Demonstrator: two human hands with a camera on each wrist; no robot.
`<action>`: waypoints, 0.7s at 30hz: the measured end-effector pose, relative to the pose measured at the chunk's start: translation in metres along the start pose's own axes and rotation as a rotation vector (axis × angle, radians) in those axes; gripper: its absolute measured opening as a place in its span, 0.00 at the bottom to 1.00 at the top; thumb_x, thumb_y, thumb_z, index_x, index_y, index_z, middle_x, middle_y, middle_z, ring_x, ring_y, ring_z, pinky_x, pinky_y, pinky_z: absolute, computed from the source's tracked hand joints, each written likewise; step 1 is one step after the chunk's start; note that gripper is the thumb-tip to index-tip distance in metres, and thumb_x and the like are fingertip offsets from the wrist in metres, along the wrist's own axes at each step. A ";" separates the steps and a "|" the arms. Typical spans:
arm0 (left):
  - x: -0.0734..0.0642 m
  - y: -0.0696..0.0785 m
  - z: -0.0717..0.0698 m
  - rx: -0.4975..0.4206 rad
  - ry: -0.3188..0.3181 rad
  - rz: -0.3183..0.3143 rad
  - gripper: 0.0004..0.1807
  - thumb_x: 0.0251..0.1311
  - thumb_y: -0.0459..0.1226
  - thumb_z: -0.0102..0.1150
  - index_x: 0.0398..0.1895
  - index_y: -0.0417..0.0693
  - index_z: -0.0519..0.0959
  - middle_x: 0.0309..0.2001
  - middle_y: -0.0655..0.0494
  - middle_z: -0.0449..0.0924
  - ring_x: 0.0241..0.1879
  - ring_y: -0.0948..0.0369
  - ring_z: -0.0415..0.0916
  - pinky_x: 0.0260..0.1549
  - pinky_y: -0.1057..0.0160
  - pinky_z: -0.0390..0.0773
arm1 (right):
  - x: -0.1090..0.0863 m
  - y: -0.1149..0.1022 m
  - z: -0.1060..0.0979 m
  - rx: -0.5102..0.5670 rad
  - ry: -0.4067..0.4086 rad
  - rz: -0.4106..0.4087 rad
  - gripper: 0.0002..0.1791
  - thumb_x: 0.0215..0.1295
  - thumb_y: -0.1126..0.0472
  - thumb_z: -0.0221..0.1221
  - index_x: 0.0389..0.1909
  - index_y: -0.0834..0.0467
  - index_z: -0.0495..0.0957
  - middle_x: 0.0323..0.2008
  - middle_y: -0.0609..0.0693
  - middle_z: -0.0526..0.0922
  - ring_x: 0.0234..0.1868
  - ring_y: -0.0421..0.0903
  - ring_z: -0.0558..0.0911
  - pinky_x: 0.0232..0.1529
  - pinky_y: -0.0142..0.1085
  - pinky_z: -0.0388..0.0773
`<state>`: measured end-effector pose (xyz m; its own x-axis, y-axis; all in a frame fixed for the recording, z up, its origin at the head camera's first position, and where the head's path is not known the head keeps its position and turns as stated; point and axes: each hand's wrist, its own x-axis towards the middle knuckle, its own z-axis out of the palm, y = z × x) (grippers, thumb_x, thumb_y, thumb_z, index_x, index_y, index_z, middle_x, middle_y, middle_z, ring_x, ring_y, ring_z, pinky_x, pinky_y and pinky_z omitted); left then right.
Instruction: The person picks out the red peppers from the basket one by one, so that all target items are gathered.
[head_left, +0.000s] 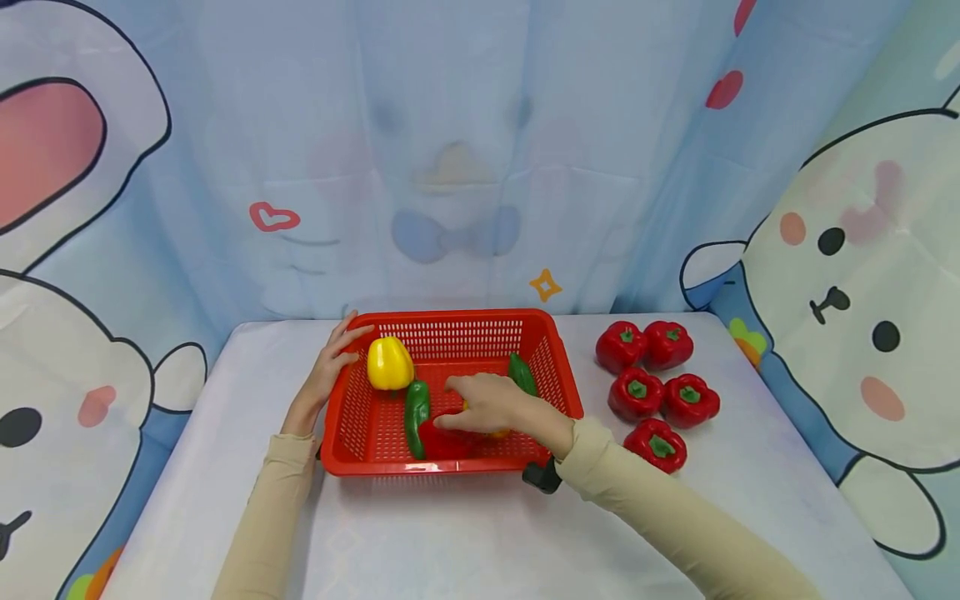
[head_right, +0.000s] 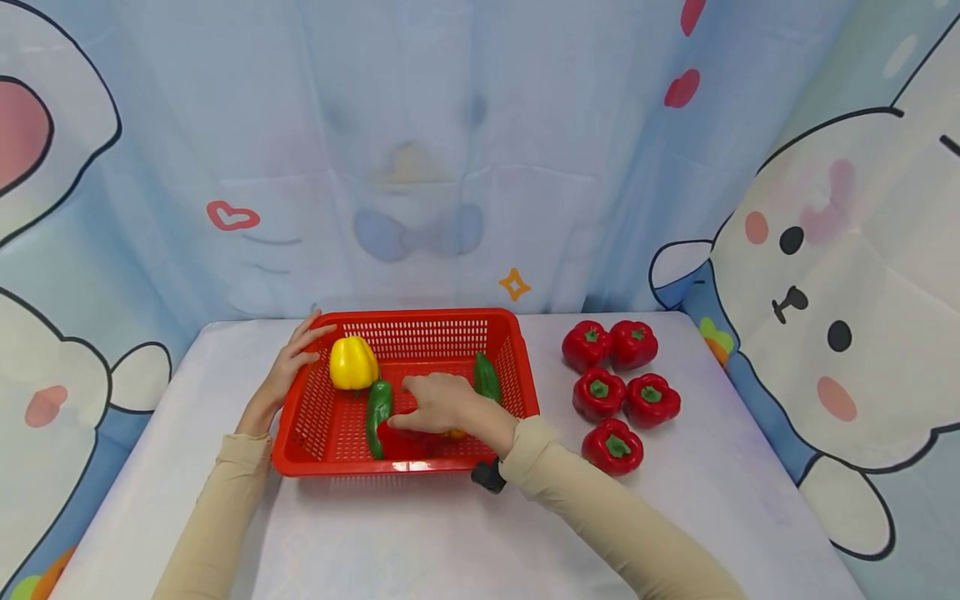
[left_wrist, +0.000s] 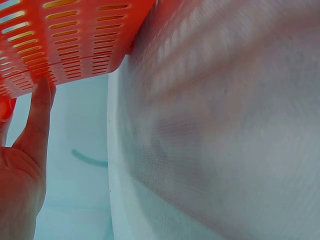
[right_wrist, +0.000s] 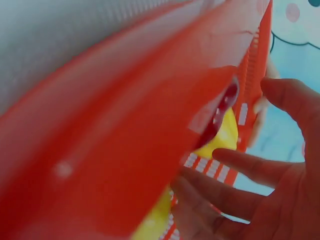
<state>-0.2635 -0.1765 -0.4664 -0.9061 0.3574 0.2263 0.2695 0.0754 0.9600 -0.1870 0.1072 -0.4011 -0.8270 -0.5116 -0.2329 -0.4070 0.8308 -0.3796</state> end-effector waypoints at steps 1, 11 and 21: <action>-0.001 0.002 0.000 0.006 0.001 -0.001 0.25 0.65 0.22 0.38 0.66 0.23 0.64 0.78 0.39 0.37 0.74 0.43 0.39 0.61 0.62 0.61 | 0.002 -0.003 0.001 -0.015 -0.008 0.008 0.37 0.62 0.39 0.60 0.64 0.59 0.73 0.53 0.54 0.83 0.46 0.48 0.80 0.46 0.44 0.78; -0.001 0.000 0.001 0.023 0.000 0.002 0.25 0.66 0.23 0.37 0.66 0.24 0.64 0.78 0.37 0.38 0.75 0.43 0.39 0.61 0.63 0.60 | 0.015 -0.022 0.015 -0.215 -0.071 0.079 0.42 0.55 0.33 0.64 0.65 0.56 0.73 0.46 0.50 0.84 0.47 0.49 0.80 0.46 0.45 0.77; 0.000 0.001 0.000 0.032 0.000 0.005 0.25 0.66 0.23 0.38 0.66 0.24 0.64 0.78 0.37 0.38 0.75 0.43 0.38 0.63 0.56 0.58 | 0.014 -0.012 0.007 -0.085 -0.028 0.068 0.41 0.49 0.42 0.72 0.63 0.55 0.73 0.48 0.48 0.82 0.44 0.46 0.78 0.41 0.44 0.76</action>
<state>-0.2630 -0.1766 -0.4657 -0.9046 0.3582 0.2311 0.2846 0.1037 0.9530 -0.1906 0.0887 -0.4059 -0.8431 -0.4587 -0.2807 -0.3832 0.8787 -0.2848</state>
